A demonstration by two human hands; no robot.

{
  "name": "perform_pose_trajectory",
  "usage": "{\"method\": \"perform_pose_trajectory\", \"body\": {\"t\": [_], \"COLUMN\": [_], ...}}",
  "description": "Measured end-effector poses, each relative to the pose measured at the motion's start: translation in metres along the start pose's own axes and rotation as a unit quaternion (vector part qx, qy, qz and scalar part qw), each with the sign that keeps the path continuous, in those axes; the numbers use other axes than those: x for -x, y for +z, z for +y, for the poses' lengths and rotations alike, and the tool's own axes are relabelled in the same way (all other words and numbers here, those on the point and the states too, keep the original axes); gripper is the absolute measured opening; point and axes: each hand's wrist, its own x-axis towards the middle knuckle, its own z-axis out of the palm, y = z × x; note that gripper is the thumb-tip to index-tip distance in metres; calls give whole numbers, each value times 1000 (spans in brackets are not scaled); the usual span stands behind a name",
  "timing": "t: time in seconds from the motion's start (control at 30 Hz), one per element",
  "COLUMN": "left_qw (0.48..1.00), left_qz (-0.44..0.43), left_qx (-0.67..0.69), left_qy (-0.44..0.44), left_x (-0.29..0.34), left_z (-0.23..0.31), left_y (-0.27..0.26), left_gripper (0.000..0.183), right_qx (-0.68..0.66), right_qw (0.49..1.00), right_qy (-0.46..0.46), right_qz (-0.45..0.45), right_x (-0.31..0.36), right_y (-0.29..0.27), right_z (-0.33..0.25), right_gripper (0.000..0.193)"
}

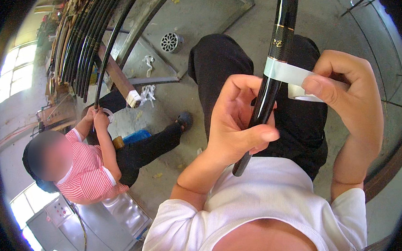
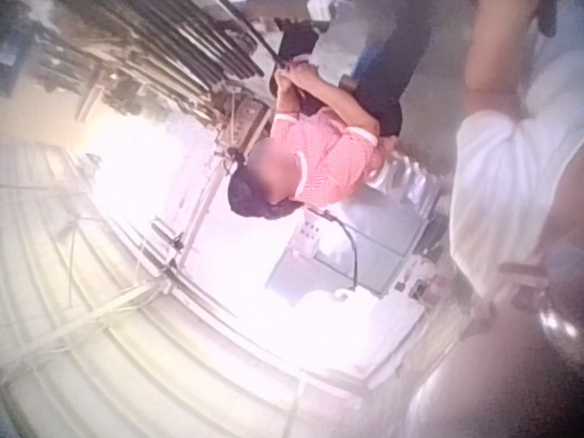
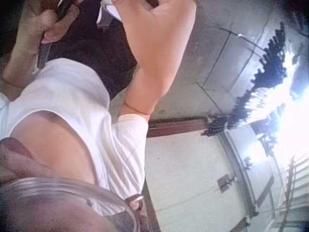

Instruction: The person wraps white tape around a long black pole by hand, rotating the pole to create a spiral wrap. They pick up the pole from a table and place it onto a storage rack after completing the wrap.

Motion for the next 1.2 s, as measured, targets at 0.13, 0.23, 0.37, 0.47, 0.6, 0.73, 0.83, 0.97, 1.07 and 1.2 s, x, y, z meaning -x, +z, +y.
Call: {"method": "perform_pose_trajectory", "body": {"t": [0.13, 0.23, 0.37, 0.47, 0.6, 0.73, 0.83, 0.97, 1.07, 1.2], "left_qw": [998, 999, 988, 997, 993, 984, 978, 988, 977, 953], "left_qz": [59, -12, -48, -2, 12, 16, 46, -10, -31, 29], "left_qx": [12, -1, -79, -68, -115, -25, -203, -83, -7, -297], "left_qy": [-34, -31, -124, -22, -32, -178, 23, -133, -212, 50], "left_x": [3, 2, -2, 1, -2, -7, -7, -6, -12, -10], "left_z": [-2, 1, 9, 0, 7, 19, 3, 21, 27, 1], "left_y": [3, 2, 2, 7, 2, 10, 11, 7, 7, 2], "left_gripper": [43, 32, 43, 34, 28, 43, 39, 37, 38, 33], "right_qx": [-27, -138, -224, -112, -201, -243, -147, -228, -240, -182], "right_qw": [999, 990, 972, 990, 978, 967, 987, 973, 968, 978], "right_qy": [19, 13, -60, -79, -56, -79, -39, -35, -69, -52], "right_qz": [-10, -28, 27, 24, -27, -15, 60, 19, 17, 89], "right_x": [-7, -10, -7, -2, -2, -3, -1, -1, -2, 0], "right_y": [4, 13, 26, 20, 11, 19, 23, 19, 18, 23], "right_z": [15, 11, 22, 21, 16, 20, 12, 21, 24, 18], "right_gripper": [36, 36, 23, 25, 22, 21, 21, 24, 25, 23]}}
